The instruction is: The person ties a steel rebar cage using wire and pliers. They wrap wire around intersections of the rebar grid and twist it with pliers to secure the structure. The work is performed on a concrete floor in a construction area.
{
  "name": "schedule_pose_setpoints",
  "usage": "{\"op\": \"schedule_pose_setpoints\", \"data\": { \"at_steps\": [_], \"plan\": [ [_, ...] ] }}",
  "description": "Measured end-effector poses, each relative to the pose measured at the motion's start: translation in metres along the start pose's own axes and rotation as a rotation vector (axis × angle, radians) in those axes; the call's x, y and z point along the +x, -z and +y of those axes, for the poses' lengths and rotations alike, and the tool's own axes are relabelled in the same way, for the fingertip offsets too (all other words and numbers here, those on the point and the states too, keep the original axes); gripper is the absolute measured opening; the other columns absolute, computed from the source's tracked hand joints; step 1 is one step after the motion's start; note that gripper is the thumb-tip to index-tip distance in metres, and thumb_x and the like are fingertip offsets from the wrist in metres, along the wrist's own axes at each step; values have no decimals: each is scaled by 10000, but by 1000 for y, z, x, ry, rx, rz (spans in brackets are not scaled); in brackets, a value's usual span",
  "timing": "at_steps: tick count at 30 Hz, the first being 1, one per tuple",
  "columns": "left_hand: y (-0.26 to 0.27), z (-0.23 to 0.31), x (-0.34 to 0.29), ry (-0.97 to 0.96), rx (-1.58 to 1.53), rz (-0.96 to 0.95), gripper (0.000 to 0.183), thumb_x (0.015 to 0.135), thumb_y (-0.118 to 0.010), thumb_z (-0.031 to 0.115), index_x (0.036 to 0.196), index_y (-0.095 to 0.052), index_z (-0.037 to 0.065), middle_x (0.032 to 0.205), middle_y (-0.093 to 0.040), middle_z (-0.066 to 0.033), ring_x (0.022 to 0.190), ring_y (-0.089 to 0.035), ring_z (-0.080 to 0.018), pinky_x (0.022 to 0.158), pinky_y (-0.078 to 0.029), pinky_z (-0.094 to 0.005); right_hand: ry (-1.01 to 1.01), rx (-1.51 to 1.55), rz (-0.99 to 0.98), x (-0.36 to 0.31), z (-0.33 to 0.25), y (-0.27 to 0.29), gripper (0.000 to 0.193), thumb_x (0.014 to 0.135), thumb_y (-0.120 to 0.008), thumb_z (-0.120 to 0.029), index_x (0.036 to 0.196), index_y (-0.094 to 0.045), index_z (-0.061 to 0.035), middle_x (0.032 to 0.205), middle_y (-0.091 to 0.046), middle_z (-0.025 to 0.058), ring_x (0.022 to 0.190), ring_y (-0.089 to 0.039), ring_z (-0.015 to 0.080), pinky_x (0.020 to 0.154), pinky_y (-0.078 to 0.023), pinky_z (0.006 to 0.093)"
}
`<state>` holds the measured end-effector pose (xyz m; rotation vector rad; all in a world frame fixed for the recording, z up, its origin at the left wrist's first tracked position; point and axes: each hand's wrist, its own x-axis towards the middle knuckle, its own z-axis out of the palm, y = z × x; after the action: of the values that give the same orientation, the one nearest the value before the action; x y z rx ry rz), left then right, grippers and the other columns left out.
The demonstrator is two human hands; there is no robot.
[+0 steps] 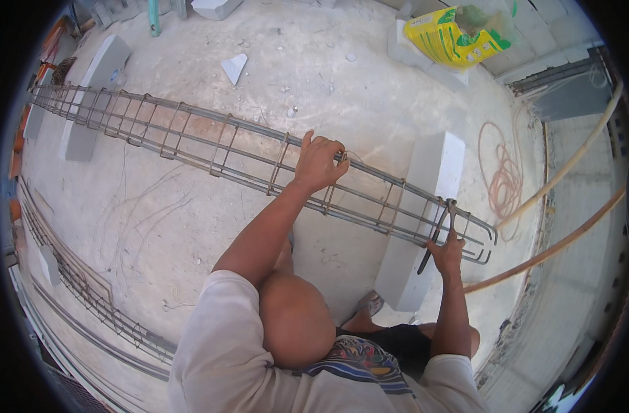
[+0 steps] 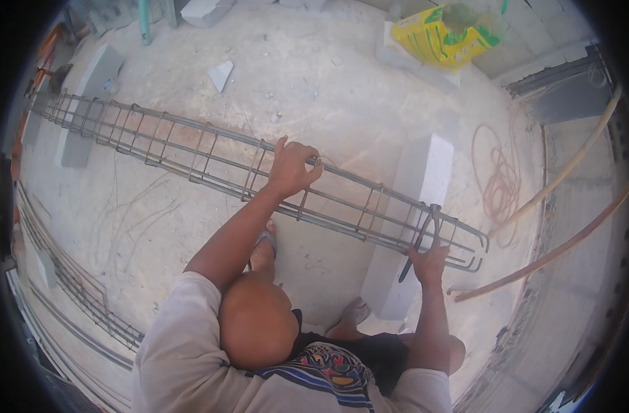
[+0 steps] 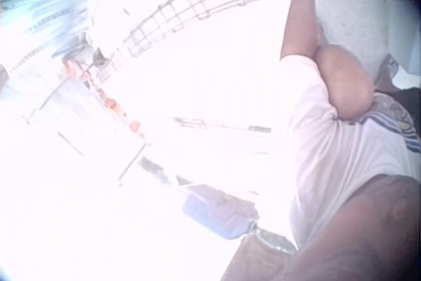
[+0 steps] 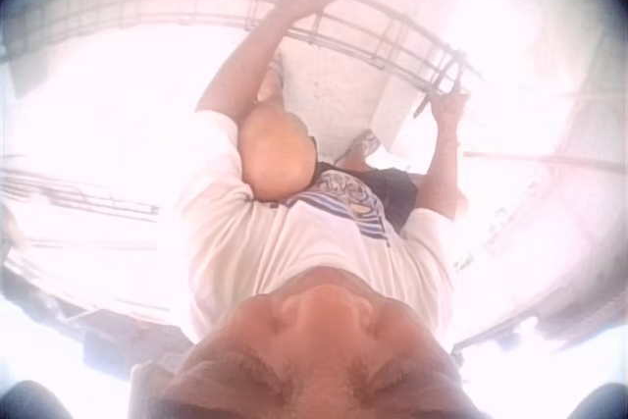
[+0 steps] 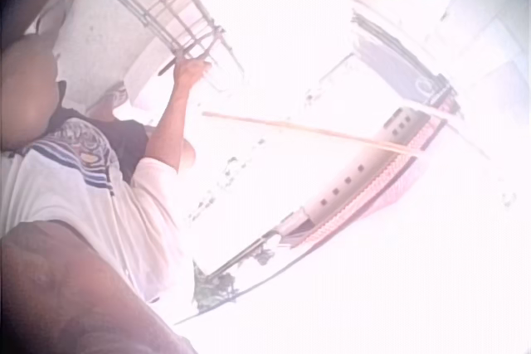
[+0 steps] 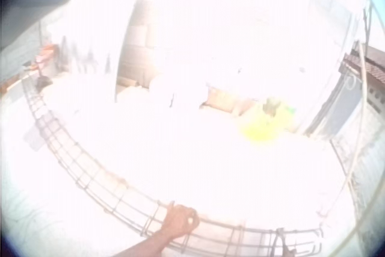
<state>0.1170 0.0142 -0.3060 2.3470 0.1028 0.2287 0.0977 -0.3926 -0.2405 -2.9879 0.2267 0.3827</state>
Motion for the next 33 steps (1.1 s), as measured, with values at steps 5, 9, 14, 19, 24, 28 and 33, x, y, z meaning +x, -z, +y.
{"op": "schedule_pose_setpoints", "data": {
  "at_steps": [5,9,14,19,24,28,33],
  "plan": [
    [0,-10,-8,-50,-54,98,227,799,-710,252,978,-701,112,890,-668,-40,1035,-582,-222,1186,-177,-503,66,-177,106,-13,-25,13,1016,685,-851,-433,1456,-352,1,1295,-461,329,1146,-545,488,964,-486,479],
    [-2,-4,-4,-35,-63,76,202,796,-711,252,958,-705,131,878,-662,-33,1035,-585,-218,1185,-177,-498,65,-12,-35,-7,6,-3,1081,668,-874,-414,1459,-296,43,1310,-503,340,1188,-550,464,977,-479,464],
    [3,-7,-4,-18,-56,36,205,793,-717,261,956,-702,137,866,-661,-32,1027,-591,-216,1175,-174,-495,95,248,-200,2,4,7,1113,643,-894,-359,1435,-271,115,1278,-550,352,1207,-560,443,1003,-468,443],
    [-5,-8,-2,-53,-68,57,232,785,-735,268,967,-707,128,892,-674,-42,1022,-599,-222,1171,-172,-504,190,174,-197,13,25,1,890,673,-804,-174,1379,-339,105,1176,-603,303,1094,-610,397,936,-494,420],
    [2,-6,-4,-36,-58,46,226,795,-710,263,972,-706,123,884,-673,-37,1029,-596,-214,1188,-171,-498,185,201,-145,12,33,14,743,733,-636,-106,1403,-376,85,903,-613,194,817,-619,288,723,-511,405],
    [5,-9,-7,-25,-73,20,269,790,-717,299,994,-709,124,928,-677,-42,1028,-590,-224,1179,-177,-526,-192,884,-293,14,21,29,647,785,-519,-99,1420,-434,-2,933,-593,86,749,-586,170,542,-479,337],
    [1,-12,-8,8,-95,43,241,799,-700,289,973,-689,122,900,-673,-33,1008,-590,-212,1190,-175,-513,-171,1574,-484,12,-29,54,515,835,-521,-111,1338,-468,-16,946,-568,70,687,-532,147,553,-465,317]
  ]
}}
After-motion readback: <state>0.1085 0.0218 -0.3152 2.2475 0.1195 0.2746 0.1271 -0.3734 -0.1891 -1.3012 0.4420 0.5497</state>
